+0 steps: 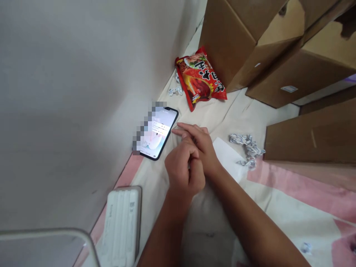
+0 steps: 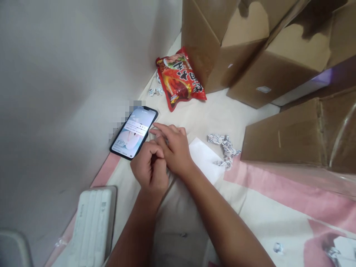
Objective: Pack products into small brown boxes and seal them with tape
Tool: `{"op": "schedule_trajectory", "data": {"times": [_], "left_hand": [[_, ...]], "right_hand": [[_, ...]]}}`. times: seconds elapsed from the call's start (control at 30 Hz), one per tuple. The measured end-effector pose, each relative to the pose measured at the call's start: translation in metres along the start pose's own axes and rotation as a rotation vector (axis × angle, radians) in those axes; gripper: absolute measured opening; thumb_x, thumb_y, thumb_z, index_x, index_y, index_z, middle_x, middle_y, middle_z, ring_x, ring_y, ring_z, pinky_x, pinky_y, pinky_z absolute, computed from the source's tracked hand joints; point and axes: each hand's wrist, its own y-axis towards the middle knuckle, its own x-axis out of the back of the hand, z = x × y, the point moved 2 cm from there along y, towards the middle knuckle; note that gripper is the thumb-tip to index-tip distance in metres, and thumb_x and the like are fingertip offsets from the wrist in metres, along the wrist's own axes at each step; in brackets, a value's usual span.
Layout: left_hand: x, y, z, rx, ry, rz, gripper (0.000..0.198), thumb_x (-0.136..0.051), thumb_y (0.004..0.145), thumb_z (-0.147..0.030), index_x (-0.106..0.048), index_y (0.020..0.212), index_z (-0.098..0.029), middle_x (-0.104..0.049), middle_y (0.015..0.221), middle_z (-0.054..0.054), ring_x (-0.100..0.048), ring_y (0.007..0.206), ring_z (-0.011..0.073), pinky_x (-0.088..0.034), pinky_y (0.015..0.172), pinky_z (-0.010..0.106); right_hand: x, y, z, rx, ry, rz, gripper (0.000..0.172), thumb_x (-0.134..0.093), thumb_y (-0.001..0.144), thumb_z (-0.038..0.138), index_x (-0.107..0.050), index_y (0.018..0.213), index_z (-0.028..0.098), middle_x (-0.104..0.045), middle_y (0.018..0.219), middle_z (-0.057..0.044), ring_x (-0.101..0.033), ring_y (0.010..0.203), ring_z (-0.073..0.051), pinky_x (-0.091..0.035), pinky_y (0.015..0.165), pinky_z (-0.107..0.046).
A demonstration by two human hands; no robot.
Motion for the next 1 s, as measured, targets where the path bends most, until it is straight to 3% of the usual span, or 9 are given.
{"op": "schedule_trajectory", "data": {"times": [0.37,0.67,1.0], "left_hand": [[-0.002,-0.001,-0.005,-0.100,-0.044,-0.018,0.018,-0.045,0.079,-0.003,-0.043,0.075,-0.020,-0.038,0.066,-0.004,-0.035,0.058,0.0111,-0.033,0.057,0.026],[-0.003,-0.005,-0.008,-0.110,-0.050,-0.010,0.017,-0.044,0.078,-0.003,-0.043,0.075,-0.020,-0.039,0.066,-0.004,-0.034,0.060,0.0113,-0.030,0.058,0.027],[-0.003,-0.005,-0.007,-0.115,-0.036,-0.023,0.018,-0.044,0.079,-0.003,-0.044,0.075,-0.020,-0.039,0.065,-0.003,-0.034,0.058,0.0114,-0.031,0.056,0.027]], "right_hand": [[0.002,0.001,0.003,-0.015,-0.004,0.031,0.033,-0.046,0.101,0.022,-0.063,0.128,0.027,-0.078,0.120,0.001,-0.065,0.106,-0.024,-0.036,0.101,-0.048],[-0.002,0.002,-0.007,-0.023,-0.014,0.036,0.025,-0.050,0.101,0.023,-0.064,0.122,0.026,-0.079,0.116,0.001,-0.065,0.109,-0.022,-0.034,0.103,-0.046],[0.003,0.002,0.004,-0.011,-0.012,0.032,0.025,-0.049,0.101,0.020,-0.064,0.121,0.026,-0.079,0.113,0.001,-0.066,0.107,-0.022,-0.037,0.101,-0.044]]}}
